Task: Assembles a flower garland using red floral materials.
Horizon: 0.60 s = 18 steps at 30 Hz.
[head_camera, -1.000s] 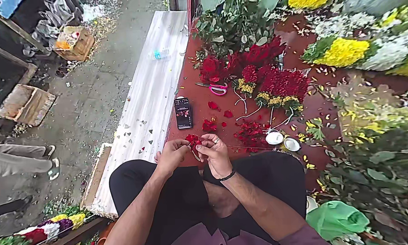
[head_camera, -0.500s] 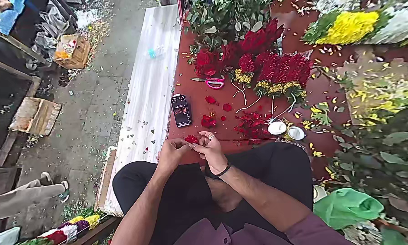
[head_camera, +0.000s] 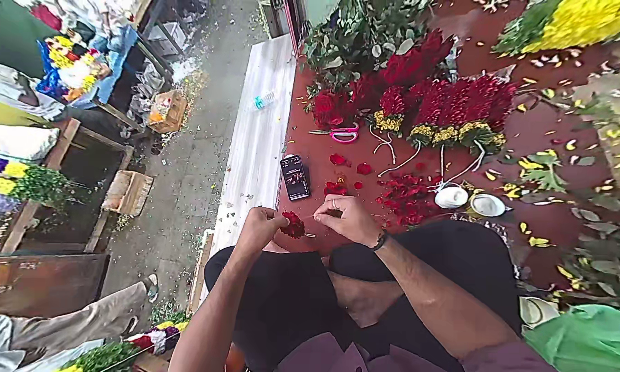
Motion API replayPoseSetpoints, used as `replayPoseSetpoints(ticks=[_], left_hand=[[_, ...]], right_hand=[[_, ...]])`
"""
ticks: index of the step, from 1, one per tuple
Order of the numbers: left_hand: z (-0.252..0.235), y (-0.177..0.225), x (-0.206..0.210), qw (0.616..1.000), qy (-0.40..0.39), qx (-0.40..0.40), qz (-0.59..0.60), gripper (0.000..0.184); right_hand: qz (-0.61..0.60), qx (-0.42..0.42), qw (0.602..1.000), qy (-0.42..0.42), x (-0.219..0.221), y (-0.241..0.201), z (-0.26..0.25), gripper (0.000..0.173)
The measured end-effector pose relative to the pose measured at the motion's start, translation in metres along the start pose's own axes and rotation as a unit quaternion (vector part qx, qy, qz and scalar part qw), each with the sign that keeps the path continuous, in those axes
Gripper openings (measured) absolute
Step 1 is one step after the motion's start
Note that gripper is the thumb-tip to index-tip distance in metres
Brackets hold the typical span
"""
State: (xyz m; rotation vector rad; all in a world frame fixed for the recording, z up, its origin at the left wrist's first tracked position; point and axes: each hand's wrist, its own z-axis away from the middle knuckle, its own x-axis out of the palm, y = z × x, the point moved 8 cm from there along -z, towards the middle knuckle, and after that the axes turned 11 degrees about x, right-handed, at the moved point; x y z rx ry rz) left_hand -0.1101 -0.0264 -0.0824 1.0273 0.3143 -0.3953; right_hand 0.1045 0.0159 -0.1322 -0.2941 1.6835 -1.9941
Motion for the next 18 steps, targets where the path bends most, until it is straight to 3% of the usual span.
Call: replayPoseSetpoints(ticks=[3,5,8,10,11,13,15,16,18], left_hand=[[0.001,0.008,-0.003,0.999,0.017,-0.003,-0.033,0.024],[0.002,0.021,0.001,0.987,-0.017,0.005,-0.163,0.022],[0.019,0.058,0.042,0.921,-0.210,0.055,-0.323,0.024],[0.039,0.099,0.077,0.883,-0.349,0.135,-0.283,0.019],[0.044,0.120,0.087,0.879,-0.372,0.184,-0.233,0.016],[0.037,0.156,0.095,0.898,-0.332,0.252,-0.139,0.014],[0.018,0.172,0.093,0.924,-0.252,0.275,-0.084,0.014],[0.008,0.175,0.089,0.933,-0.208,0.283,-0.071,0.015],[-0.010,0.172,0.079,0.947,-0.118,0.290,-0.077,0.016]], right_hand=[[-0.018,-0.029,0.997,-0.075,-0.007,-0.027,0.011,0.010],[-0.039,-0.055,0.991,-0.114,-0.006,-0.041,0.020,0.011],[-0.114,-0.105,0.981,-0.113,-0.017,-0.060,0.025,0.006],[-0.180,-0.109,0.968,-0.135,-0.022,-0.056,0.020,0.004],[-0.227,-0.102,0.957,-0.152,-0.023,-0.050,0.017,0.003],[-0.297,-0.036,0.946,-0.125,-0.029,-0.040,0.017,0.008],[-0.284,0.141,0.946,-0.065,-0.034,-0.036,0.032,0.014],[-0.290,0.155,0.944,-0.036,-0.033,-0.031,0.033,0.014],[-0.373,0.030,0.924,-0.083,-0.020,-0.017,0.021,0.010]])
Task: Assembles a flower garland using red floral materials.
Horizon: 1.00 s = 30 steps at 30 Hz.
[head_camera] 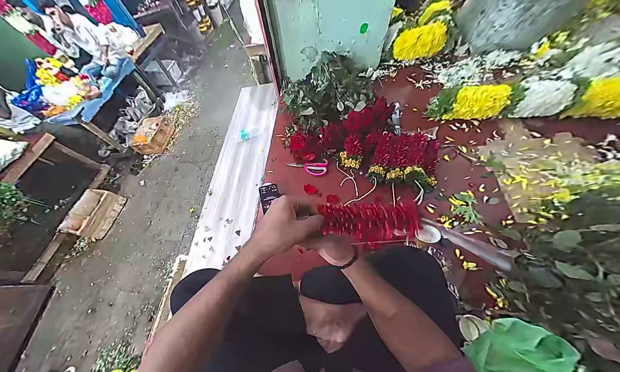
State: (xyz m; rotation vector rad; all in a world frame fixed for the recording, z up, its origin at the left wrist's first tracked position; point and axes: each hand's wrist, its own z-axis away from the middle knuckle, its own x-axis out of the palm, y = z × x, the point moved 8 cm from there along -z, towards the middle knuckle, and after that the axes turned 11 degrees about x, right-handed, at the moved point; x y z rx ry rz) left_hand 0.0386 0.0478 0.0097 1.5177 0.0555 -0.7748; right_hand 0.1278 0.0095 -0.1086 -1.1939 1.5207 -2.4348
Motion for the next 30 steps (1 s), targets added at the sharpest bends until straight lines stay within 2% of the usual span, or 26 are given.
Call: replayPoseSetpoints(ticks=[2,3,6,9,11,13,17,19,20,22,24,25,27,30], left_hand=[[-0.003,-0.023,-0.012,0.995,0.073,-0.030,-0.062,0.016],[0.000,-0.038,-0.018,0.989,0.096,-0.060,-0.092,0.016],[0.019,-0.085,-0.030,0.976,0.123,-0.137,-0.120,0.018],[0.051,-0.118,-0.033,0.978,0.071,-0.178,-0.084,0.018],[0.070,-0.129,-0.028,0.981,0.011,-0.185,-0.047,0.017],[0.081,-0.129,-0.022,0.981,-0.038,-0.185,-0.035,0.015],[0.087,-0.121,-0.014,0.979,-0.075,-0.184,-0.037,0.016],[0.086,-0.121,-0.012,0.979,-0.080,-0.186,-0.033,0.016],[0.087,-0.122,-0.010,0.978,-0.081,-0.190,-0.033,0.016],[0.091,-0.129,-0.011,0.976,-0.068,-0.201,-0.036,0.016],[0.100,-0.142,-0.011,0.974,-0.046,-0.217,-0.036,0.014],[0.105,-0.151,-0.010,0.973,-0.038,-0.224,-0.034,0.015],[0.115,-0.169,-0.007,0.971,-0.031,-0.236,-0.028,0.017],[0.127,-0.180,0.000,0.968,-0.031,-0.248,-0.025,0.017]], right_hand=[[-0.003,-0.076,0.993,-0.094,0.001,0.001,-0.009,0.012],[0.009,-0.083,0.992,-0.097,0.002,-0.002,-0.010,0.011],[0.062,-0.057,0.996,-0.025,-0.007,-0.007,-0.012,0.012],[0.090,-0.013,0.994,0.066,-0.029,-0.001,-0.018,0.011],[0.126,0.018,0.988,0.092,-0.042,0.003,-0.021,0.008],[0.173,0.040,0.982,0.068,-0.043,0.004,-0.022,0.007],[0.266,0.103,0.957,-0.049,-0.031,-0.003,-0.014,0.010],[0.289,0.153,0.944,-0.049,-0.050,-0.006,-0.006,0.015],[0.301,0.179,0.937,-0.011,-0.071,-0.006,-0.002,0.018],[0.329,0.202,0.913,0.131,-0.125,-0.004,0.002,0.019],[0.381,0.212,0.856,0.277,-0.179,0.008,0.001,0.016],[0.421,0.219,0.821,0.318,-0.199,0.016,-0.004,0.015],[0.504,0.237,0.763,0.328,-0.216,0.033,-0.025,0.015],[0.559,0.231,0.739,0.297,-0.199,0.056,-0.058,0.016]])
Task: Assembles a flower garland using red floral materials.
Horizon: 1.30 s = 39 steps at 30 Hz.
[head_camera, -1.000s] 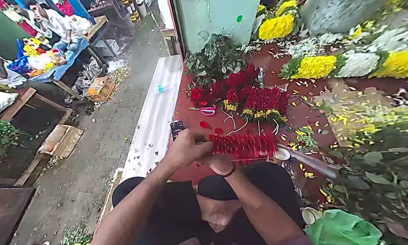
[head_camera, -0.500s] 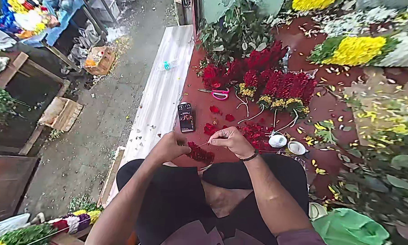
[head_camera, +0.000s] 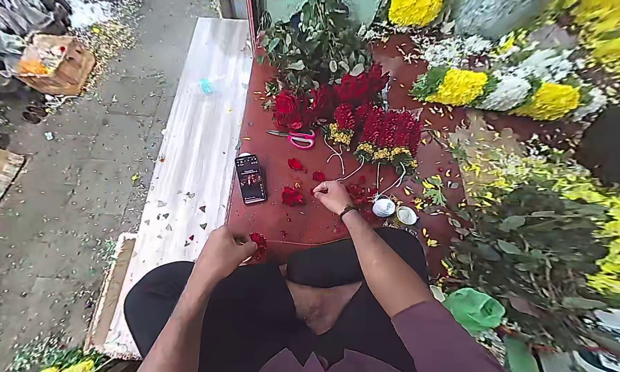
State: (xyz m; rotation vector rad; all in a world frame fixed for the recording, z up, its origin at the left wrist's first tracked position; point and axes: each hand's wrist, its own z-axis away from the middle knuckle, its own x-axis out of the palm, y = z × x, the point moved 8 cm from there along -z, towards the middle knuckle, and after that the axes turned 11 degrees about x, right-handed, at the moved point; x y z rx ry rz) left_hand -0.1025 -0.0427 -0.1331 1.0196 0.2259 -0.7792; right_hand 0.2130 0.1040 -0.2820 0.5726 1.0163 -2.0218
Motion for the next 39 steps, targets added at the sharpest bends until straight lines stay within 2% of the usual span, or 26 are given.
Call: replayPoseSetpoints(ticks=[3,5,9,13,17,22,26,32,35,39], left_hand=[[0.001,-0.004,0.004,1.000,-0.004,-0.007,0.015,0.016],[0.000,-0.006,0.006,1.000,-0.010,-0.015,0.019,0.016],[-0.003,-0.008,0.006,1.000,-0.006,-0.012,0.024,0.018],[-0.006,-0.008,0.010,0.998,-0.013,-0.006,0.057,0.024],[-0.005,-0.011,0.010,0.993,0.012,-0.008,0.115,0.022],[0.000,-0.005,0.014,0.968,0.026,-0.047,0.243,0.018],[-0.003,0.000,0.020,0.939,0.036,-0.047,0.338,0.020],[-0.007,0.009,0.027,0.910,0.049,-0.009,0.412,0.029],[-0.010,0.005,0.027,0.911,0.073,-0.013,0.407,0.028],[-0.009,0.003,0.023,0.903,0.089,-0.024,0.421,0.030]], right_hand=[[0.053,-0.072,0.996,0.015,0.029,-0.030,-0.008,0.023],[0.061,-0.074,0.995,0.015,0.041,-0.033,-0.018,0.019],[-0.131,-0.053,0.990,0.019,0.018,-0.034,-0.018,0.010],[-0.248,-0.036,0.968,0.034,-0.005,-0.025,-0.006,0.009],[-0.324,-0.043,0.945,-0.031,-0.010,-0.044,0.028,0.016],[-0.333,-0.167,0.918,-0.135,-0.010,-0.096,0.121,0.039],[-0.339,-0.234,0.896,-0.163,0.003,-0.124,0.166,0.049],[-0.332,-0.234,0.906,-0.115,0.017,-0.130,0.176,0.046],[-0.350,-0.228,0.895,-0.158,0.020,-0.131,0.175,0.048],[-0.312,-0.255,0.884,-0.237,0.024,-0.131,0.175,0.069]])
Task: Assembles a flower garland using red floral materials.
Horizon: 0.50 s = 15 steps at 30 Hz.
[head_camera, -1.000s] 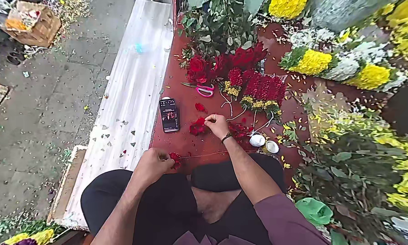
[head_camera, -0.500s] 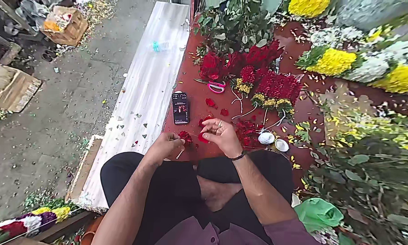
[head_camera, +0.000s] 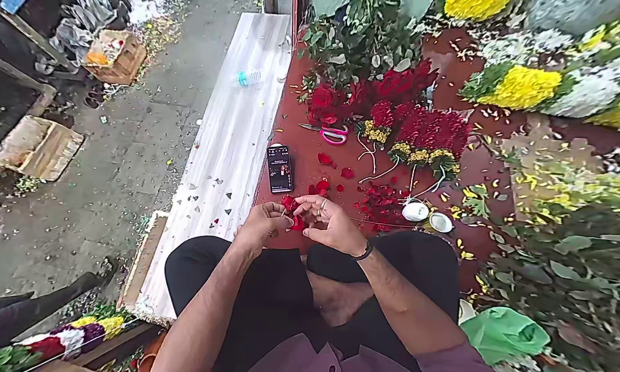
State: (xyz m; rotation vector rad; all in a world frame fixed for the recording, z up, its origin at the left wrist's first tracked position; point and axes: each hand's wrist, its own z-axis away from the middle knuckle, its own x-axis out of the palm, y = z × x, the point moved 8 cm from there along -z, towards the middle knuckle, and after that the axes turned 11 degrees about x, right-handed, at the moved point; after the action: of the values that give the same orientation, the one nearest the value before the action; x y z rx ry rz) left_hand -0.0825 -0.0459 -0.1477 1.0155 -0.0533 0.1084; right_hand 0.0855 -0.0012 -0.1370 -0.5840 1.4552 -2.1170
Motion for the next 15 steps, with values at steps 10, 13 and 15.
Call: replayPoseSetpoints(ticks=[10,13,15], left_hand=[[-0.001,0.005,-0.002,0.993,0.024,0.049,-0.103,0.043],[-0.001,0.007,0.000,0.990,0.005,0.061,-0.127,0.045],[0.001,0.008,0.002,0.990,-0.003,0.066,-0.121,0.039]], right_hand=[[-0.067,0.028,0.993,0.089,0.004,0.008,0.002,0.066],[-0.132,0.080,0.984,0.087,0.007,0.016,0.003,0.067],[-0.166,0.107,0.975,0.102,0.006,0.023,0.003,0.065]])
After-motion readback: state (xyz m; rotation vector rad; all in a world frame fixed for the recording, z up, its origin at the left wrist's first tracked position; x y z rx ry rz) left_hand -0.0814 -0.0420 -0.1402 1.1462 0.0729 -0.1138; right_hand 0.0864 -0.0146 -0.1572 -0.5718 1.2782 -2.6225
